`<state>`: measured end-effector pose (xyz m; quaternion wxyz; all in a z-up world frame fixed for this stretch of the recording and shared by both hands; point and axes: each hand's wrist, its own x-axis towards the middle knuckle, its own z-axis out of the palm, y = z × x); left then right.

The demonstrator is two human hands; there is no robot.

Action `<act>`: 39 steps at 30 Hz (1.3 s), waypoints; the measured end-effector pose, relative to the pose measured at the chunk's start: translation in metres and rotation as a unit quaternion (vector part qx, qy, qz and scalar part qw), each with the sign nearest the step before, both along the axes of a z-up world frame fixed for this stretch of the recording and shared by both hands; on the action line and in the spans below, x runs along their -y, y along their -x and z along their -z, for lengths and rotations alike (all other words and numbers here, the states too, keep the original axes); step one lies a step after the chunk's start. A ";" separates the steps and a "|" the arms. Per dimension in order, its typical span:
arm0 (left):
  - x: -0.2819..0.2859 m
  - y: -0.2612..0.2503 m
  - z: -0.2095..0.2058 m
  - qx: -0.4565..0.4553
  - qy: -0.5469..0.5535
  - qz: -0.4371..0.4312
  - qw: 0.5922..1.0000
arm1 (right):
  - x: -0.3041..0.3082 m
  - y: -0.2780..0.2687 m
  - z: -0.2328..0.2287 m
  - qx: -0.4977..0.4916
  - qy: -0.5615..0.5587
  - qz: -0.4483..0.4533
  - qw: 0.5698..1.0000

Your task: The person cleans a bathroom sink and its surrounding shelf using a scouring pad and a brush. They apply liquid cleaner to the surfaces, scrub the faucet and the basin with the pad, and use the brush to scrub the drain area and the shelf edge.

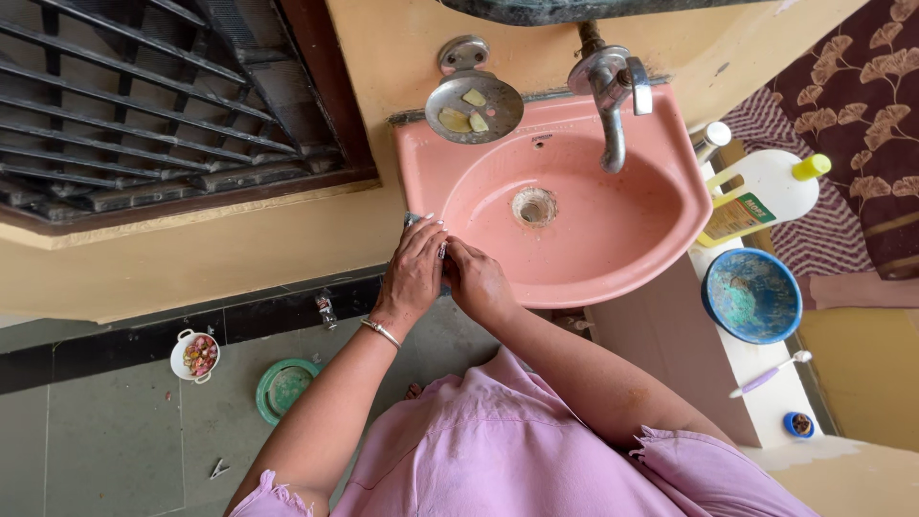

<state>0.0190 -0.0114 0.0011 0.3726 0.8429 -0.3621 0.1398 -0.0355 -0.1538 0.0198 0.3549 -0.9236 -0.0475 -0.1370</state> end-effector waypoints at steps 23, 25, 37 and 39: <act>0.214 0.114 0.013 -0.036 -0.116 -0.020 0.992 | 0.209 0.121 -0.003 0.022 0.068 0.044 0.997; 0.227 0.117 0.015 -0.036 -0.083 -0.014 0.996 | 0.218 0.124 -0.001 0.026 0.074 0.051 0.996; 0.153 0.108 0.018 0.016 -0.091 -0.057 0.994 | 0.160 0.110 -0.004 0.061 0.071 -0.024 0.995; 0.132 0.103 0.017 0.028 -0.089 -0.069 0.993 | 0.141 0.101 -0.005 0.045 0.050 -0.047 0.997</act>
